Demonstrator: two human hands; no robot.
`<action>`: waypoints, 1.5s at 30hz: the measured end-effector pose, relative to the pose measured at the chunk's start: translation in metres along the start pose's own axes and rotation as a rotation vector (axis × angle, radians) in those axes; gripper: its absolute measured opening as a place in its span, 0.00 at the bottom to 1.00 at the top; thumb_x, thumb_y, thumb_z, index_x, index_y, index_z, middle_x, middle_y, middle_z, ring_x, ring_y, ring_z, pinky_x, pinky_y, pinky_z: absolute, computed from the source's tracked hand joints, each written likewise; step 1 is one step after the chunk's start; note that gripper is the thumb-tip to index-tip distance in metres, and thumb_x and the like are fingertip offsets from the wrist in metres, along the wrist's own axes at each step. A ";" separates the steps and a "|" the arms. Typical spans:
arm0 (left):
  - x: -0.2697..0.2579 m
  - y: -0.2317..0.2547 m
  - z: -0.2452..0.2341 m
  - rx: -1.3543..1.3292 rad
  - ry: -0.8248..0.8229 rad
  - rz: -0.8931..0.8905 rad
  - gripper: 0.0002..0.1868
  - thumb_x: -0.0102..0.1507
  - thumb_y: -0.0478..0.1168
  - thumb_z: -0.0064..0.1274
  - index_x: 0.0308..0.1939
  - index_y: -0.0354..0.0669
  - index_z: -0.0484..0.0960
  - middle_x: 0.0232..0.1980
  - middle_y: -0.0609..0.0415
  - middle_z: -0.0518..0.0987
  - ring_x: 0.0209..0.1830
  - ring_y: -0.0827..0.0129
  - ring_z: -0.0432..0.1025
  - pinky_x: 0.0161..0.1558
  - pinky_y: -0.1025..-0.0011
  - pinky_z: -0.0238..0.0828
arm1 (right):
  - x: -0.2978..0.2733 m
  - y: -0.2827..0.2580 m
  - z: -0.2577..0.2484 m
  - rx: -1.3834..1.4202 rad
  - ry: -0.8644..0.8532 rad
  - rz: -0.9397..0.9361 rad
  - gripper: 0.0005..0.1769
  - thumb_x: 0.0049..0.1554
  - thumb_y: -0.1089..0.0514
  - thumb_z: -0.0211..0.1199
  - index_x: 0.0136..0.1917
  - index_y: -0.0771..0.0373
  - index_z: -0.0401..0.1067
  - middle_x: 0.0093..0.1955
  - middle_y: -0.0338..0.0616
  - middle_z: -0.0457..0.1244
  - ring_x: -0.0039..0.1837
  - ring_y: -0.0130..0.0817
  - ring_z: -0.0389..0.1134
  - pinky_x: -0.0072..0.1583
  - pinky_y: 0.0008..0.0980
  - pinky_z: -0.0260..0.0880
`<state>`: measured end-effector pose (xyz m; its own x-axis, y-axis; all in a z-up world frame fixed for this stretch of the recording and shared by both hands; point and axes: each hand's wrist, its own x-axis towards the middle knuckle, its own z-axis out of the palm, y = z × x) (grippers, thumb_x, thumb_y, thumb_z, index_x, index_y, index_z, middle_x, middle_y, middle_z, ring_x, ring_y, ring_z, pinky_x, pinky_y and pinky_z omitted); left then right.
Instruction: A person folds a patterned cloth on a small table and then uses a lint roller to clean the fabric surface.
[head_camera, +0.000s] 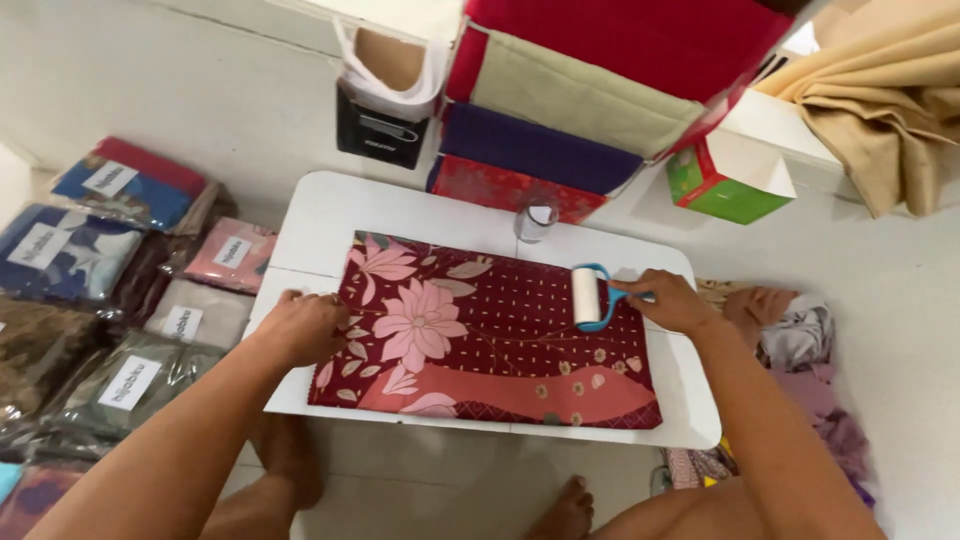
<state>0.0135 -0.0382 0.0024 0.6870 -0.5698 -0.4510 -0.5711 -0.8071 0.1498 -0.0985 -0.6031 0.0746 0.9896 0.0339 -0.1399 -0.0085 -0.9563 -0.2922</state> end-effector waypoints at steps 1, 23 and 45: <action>0.006 -0.001 0.001 0.151 0.094 0.026 0.19 0.62 0.50 0.55 0.58 0.61 0.81 0.57 0.59 0.80 0.63 0.66 0.73 0.66 0.57 0.65 | -0.014 0.022 -0.006 -0.036 0.005 0.098 0.17 0.55 0.51 0.65 0.57 0.52 0.82 0.54 0.52 0.71 0.62 0.55 0.70 0.66 0.53 0.68; 0.059 0.035 -0.003 0.184 -0.107 -0.015 0.49 0.57 0.58 0.62 0.78 0.58 0.56 0.82 0.53 0.52 0.82 0.55 0.52 0.68 0.53 0.72 | -0.085 0.072 -0.006 0.204 -0.288 0.380 0.23 0.46 0.52 0.76 0.57 0.38 0.84 0.51 0.51 0.75 0.59 0.54 0.73 0.62 0.46 0.71; -0.119 0.072 -0.154 0.001 -0.009 -0.203 0.35 0.65 0.61 0.51 0.75 0.60 0.68 0.74 0.55 0.75 0.75 0.60 0.69 0.70 0.56 0.68 | -0.177 -0.012 -0.091 0.013 0.044 0.464 0.23 0.64 0.36 0.49 0.71 0.30 0.70 0.66 0.50 0.69 0.69 0.55 0.67 0.69 0.48 0.66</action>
<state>-0.0396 -0.0522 0.2025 0.7837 -0.3944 -0.4799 -0.4223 -0.9048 0.0539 -0.2603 -0.6237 0.1890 0.8859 -0.4095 -0.2181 -0.4535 -0.8636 -0.2202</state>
